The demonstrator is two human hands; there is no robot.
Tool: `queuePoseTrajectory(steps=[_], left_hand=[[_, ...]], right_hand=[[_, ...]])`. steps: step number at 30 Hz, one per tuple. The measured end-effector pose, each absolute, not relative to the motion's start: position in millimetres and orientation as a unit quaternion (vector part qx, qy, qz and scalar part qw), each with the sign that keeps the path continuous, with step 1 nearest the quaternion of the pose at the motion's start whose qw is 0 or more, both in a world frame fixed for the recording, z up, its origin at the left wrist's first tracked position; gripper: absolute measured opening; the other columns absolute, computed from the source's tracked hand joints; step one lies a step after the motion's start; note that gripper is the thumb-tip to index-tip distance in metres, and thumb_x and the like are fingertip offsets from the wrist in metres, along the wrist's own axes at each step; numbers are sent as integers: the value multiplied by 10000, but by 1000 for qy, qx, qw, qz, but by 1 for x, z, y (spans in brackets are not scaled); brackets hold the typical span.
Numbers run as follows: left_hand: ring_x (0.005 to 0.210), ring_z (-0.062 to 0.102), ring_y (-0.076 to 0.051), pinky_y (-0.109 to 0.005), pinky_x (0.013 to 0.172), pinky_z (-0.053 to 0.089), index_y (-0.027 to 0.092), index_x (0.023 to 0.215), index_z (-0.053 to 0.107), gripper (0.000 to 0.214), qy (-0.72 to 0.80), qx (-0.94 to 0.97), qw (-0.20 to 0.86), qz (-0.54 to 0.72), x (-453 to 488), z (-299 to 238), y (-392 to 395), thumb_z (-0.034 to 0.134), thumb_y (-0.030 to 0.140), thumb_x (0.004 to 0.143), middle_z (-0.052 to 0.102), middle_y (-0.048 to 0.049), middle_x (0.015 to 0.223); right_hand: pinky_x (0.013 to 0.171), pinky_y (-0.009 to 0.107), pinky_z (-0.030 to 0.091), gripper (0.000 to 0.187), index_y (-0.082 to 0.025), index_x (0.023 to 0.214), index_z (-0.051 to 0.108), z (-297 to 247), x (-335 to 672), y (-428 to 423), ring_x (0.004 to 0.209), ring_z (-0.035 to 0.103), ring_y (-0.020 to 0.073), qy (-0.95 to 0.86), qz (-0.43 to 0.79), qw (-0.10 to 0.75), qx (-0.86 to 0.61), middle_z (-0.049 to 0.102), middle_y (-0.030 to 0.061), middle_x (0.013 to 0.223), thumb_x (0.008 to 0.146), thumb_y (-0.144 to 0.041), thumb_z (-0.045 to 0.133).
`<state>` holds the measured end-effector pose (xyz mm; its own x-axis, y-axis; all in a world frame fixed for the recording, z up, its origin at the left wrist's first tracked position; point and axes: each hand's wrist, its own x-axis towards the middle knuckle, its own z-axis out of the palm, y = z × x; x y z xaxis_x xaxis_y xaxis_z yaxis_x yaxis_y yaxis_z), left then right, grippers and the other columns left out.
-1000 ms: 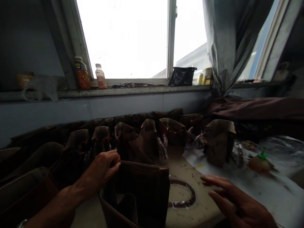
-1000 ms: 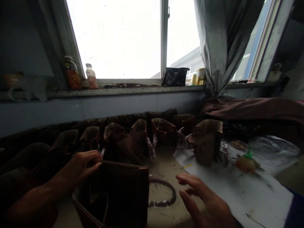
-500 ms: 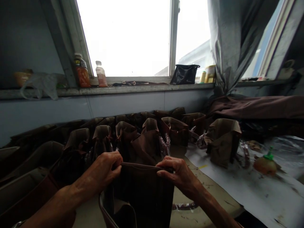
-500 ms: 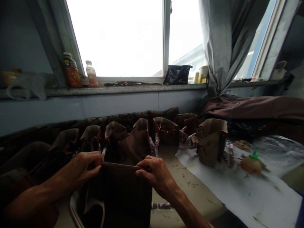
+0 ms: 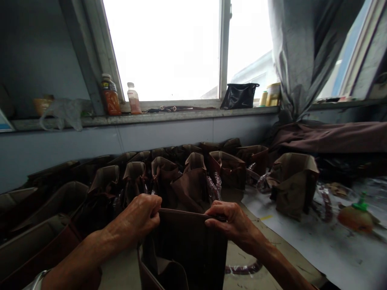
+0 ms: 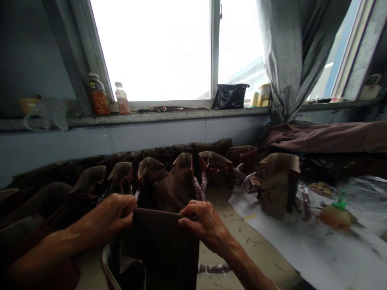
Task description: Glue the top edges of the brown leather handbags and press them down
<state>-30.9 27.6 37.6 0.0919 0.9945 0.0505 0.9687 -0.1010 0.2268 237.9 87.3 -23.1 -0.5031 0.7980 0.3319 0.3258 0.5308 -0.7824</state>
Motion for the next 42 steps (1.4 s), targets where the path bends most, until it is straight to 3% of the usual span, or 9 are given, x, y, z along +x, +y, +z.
queuePoseTrajectory(steps=[4,7,10,16,24,31,35,39,42], left_hand=[[667,479,-141,-292,641,324,215,696,401,224,661,743,55,94,-31,39,23,500,66,830,497,36,692],[824,554,-185,-319,776,418,209,902,512,79,612,777,56,137,-39,33,19,491,150,852,586,-8,878],[939,587,-210,-344,861,452,202,1084,552,241,581,787,101,181,-45,29,20,487,212,852,627,-39,1015],[851,599,-205,-327,754,411,199,818,609,129,634,744,140,156,-33,35,28,508,125,789,614,-2,817],[979,588,-234,-346,839,419,196,878,640,173,643,736,135,162,-30,33,24,520,100,797,625,-23,920],[869,572,-210,-330,765,385,187,842,618,155,619,753,130,184,-32,28,23,526,80,778,604,-6,834],[789,551,-184,-318,714,352,189,823,605,154,608,760,122,195,-35,21,27,537,69,754,584,15,782],[750,533,-173,-314,690,340,191,803,596,141,604,762,130,193,-36,23,25,540,75,745,571,22,756],[787,566,-179,-314,725,373,192,852,624,153,598,765,146,186,-34,30,20,540,99,764,604,14,795]], right_hand=[[624,272,380,143,-167,749,768,-23,238,87,688,549,151,-801,342,349,-346,624,11,733,816,-268,692],[606,268,373,170,-166,751,745,-23,241,88,687,529,156,-802,355,331,-349,603,9,721,811,-313,686],[584,264,373,212,-157,784,757,-20,247,91,666,522,159,-803,376,298,-355,594,9,689,805,-355,684],[622,265,408,319,-169,923,845,-4,242,104,746,578,185,-822,384,230,-353,665,27,774,773,-432,745],[531,257,287,258,-102,807,848,10,207,120,588,459,113,-870,331,138,-339,575,-12,625,769,-336,745],[547,249,309,163,-102,840,849,26,170,117,588,483,99,-901,287,105,-308,573,-34,615,803,-242,774],[545,247,289,113,-109,783,827,32,141,117,591,444,90,-915,273,89,-284,476,-66,554,806,-216,797],[517,263,237,231,-114,679,771,33,134,117,556,362,82,-917,270,70,-287,346,-85,496,824,-291,808],[504,261,241,264,-117,699,760,31,149,120,544,368,79,-913,264,58,-305,397,-79,512,841,-338,795]])
